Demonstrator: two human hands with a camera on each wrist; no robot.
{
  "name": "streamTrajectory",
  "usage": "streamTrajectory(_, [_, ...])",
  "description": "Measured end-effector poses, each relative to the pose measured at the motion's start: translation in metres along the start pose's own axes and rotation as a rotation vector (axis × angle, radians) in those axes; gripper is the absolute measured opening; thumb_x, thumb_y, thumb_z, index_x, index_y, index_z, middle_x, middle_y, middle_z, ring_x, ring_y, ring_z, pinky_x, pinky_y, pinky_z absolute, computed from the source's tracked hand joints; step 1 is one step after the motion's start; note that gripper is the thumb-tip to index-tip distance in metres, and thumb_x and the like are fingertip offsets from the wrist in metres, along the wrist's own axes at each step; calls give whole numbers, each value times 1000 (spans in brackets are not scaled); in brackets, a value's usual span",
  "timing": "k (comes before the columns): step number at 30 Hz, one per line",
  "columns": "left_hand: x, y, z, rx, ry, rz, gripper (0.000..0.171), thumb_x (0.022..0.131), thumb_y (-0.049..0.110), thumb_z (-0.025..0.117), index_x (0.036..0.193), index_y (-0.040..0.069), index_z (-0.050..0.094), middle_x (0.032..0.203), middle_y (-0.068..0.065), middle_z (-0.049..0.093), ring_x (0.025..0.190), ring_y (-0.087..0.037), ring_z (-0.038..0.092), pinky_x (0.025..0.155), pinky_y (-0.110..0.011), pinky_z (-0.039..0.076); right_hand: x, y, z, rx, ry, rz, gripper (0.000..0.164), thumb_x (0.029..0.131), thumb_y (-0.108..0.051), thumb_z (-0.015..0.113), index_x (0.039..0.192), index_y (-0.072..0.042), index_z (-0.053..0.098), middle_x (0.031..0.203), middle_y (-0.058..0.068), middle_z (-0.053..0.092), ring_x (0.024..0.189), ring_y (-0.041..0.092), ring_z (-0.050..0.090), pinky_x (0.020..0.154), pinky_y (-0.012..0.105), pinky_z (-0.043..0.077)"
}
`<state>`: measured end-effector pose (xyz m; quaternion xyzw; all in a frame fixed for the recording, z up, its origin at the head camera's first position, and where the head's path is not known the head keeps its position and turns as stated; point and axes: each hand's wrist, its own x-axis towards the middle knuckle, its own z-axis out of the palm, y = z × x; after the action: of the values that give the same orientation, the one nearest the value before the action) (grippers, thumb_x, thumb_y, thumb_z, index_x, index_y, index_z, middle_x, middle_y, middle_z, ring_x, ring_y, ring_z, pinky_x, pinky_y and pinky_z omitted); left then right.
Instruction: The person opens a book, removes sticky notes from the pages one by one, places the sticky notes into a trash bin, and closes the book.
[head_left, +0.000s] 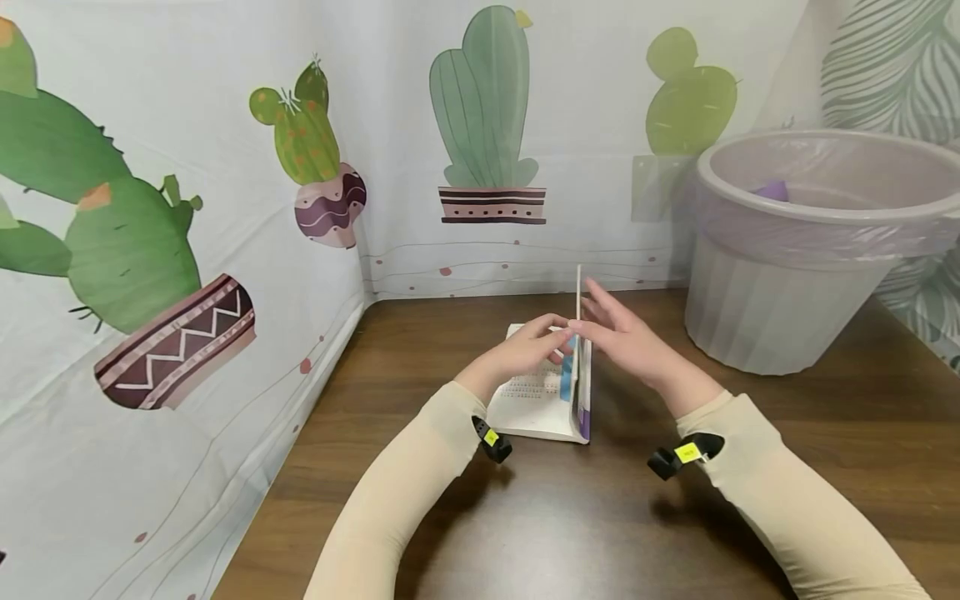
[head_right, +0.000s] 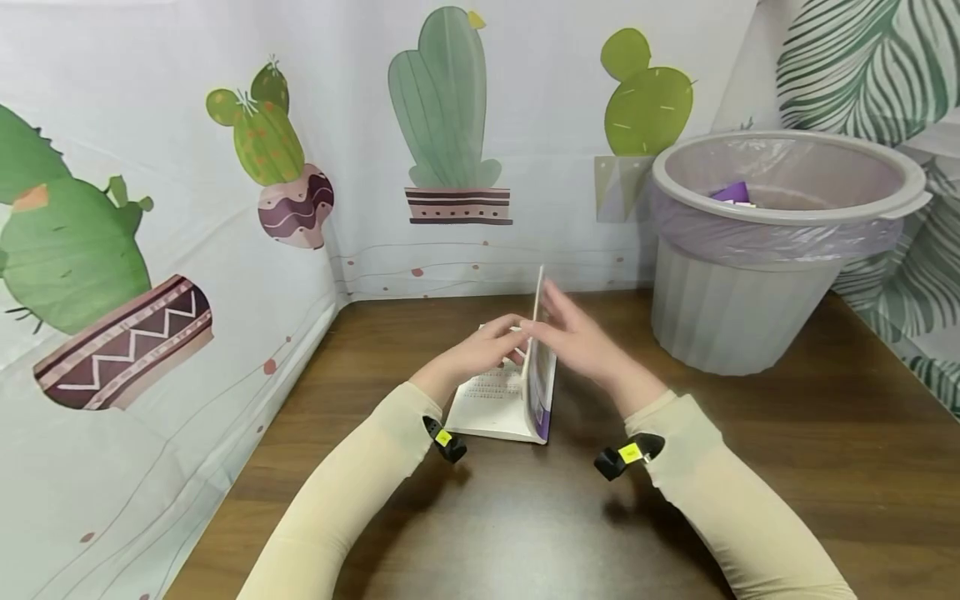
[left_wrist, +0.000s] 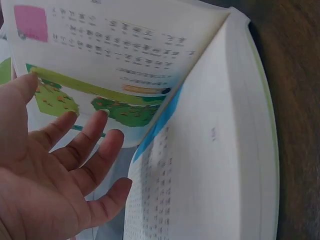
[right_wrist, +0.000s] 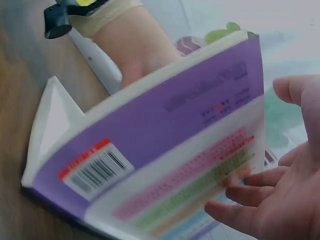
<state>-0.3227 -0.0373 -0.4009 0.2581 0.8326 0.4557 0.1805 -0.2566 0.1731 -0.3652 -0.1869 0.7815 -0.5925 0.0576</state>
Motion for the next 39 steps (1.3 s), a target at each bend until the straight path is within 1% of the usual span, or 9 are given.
streamTrajectory(2, [-1,-3,-4,-27,43,9,51,109,51,41,144,16,50,122,-14,70,104,-27,71,90,-42,54,4,0,10,-35,-4,-14,81,106,-40,55,167,-19,6,172,19,16,158,40,22,119,63,31])
streamTrajectory(6, [-6,-10,-13,-97,136,4,54,109,55,32,141,17,53,117,-11,69,98,-21,69,79,-36,51,9,5,26,-105,-19,-31,77,106,-43,53,166,-16,13,171,17,21,155,42,29,122,60,28])
streamTrajectory(10, [-14,-22,-24,-153,188,-20,53,111,53,30,138,16,56,117,-11,70,101,-19,68,88,-37,55,8,15,40,-185,-80,-30,78,105,-45,55,166,-18,15,171,14,23,155,40,30,123,59,26])
streamTrajectory(14, [-22,-39,-31,-141,232,-78,46,110,47,38,135,15,60,118,-10,72,104,-19,68,102,-42,52,1,26,48,-259,-190,-3,81,102,-47,60,166,-24,15,168,16,29,155,36,32,124,59,25])
streamTrajectory(17, [-27,-50,-33,-131,262,-130,46,107,45,47,136,12,61,117,-10,72,102,-17,68,102,-41,51,-4,33,51,-325,-267,-2,84,100,-46,64,166,-20,18,165,18,34,153,34,35,124,56,28])
streamTrajectory(23, [-36,-60,-34,-188,274,-198,54,105,43,53,146,8,54,129,-13,70,109,-23,71,94,-41,58,-11,40,50,-456,-332,-35,79,99,-46,65,162,-12,30,160,17,44,147,32,46,121,54,35])
streamTrajectory(28, [-43,-61,-33,-224,263,-238,63,105,44,54,155,7,43,154,-13,53,135,-28,58,108,-48,51,-15,43,48,-522,-349,-42,75,99,-45,63,160,-10,35,158,17,48,144,33,49,118,56,37])
streamTrajectory(30, [-44,-60,-32,-239,248,-243,66,105,44,55,157,6,41,159,-13,47,140,-28,54,112,-50,47,-16,44,45,-538,-353,-32,75,99,-46,63,159,-10,36,158,16,48,145,33,48,119,56,37])
streamTrajectory(39, [-48,-49,-24,-282,149,-211,64,105,43,56,155,5,43,163,-8,42,145,-25,48,116,-52,42,-17,53,29,-543,-338,-2,73,99,-47,64,157,-9,41,153,12,54,145,29,50,119,52,39])
